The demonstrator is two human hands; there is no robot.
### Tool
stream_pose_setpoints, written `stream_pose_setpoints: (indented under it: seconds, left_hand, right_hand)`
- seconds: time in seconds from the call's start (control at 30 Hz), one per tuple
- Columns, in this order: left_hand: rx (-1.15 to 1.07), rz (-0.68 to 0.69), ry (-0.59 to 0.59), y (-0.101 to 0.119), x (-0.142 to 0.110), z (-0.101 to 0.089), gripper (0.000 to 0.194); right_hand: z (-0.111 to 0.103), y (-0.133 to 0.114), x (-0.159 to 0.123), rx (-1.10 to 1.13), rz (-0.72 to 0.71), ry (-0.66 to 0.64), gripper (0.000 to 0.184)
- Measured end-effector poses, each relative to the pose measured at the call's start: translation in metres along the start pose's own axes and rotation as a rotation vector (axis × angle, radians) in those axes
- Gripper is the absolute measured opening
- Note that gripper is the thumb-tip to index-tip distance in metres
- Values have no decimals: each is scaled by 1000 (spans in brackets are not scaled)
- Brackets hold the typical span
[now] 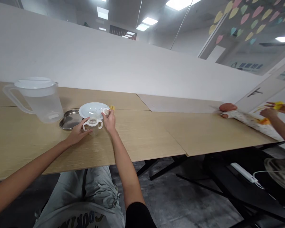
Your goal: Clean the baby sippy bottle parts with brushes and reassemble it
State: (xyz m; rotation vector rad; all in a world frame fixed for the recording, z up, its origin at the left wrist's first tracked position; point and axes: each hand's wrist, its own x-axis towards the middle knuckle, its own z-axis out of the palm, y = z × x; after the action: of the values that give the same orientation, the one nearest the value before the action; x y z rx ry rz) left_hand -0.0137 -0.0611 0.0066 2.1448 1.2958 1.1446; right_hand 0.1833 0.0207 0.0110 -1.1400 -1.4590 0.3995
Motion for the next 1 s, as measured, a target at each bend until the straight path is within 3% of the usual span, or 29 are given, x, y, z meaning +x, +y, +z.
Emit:
stream_pose_setpoints:
  seconds: [0.2, 0.4, 0.57, 0.77, 1.0]
  left_hand:
    - [-17, 8, -10, -1, 0, 0, 79]
    - [7, 2, -7, -1, 0, 0, 79]
    - [14, 14, -8, -1, 0, 0, 77]
    - [9, 8, -11, -1, 0, -1, 77]
    - [14, 22, -1, 1, 1, 0, 77]
  right_hand:
    - [-5, 5, 1, -98, -41, 19, 28]
    - [-16, -1, 0, -309, -47, 67, 16]
    - [-21, -8, -2, -458, -100, 77, 31]
    - [-22, -14, -5, -590, -67, 60, 44]
    - [-20, -18, -6, -717, -119, -94, 55]
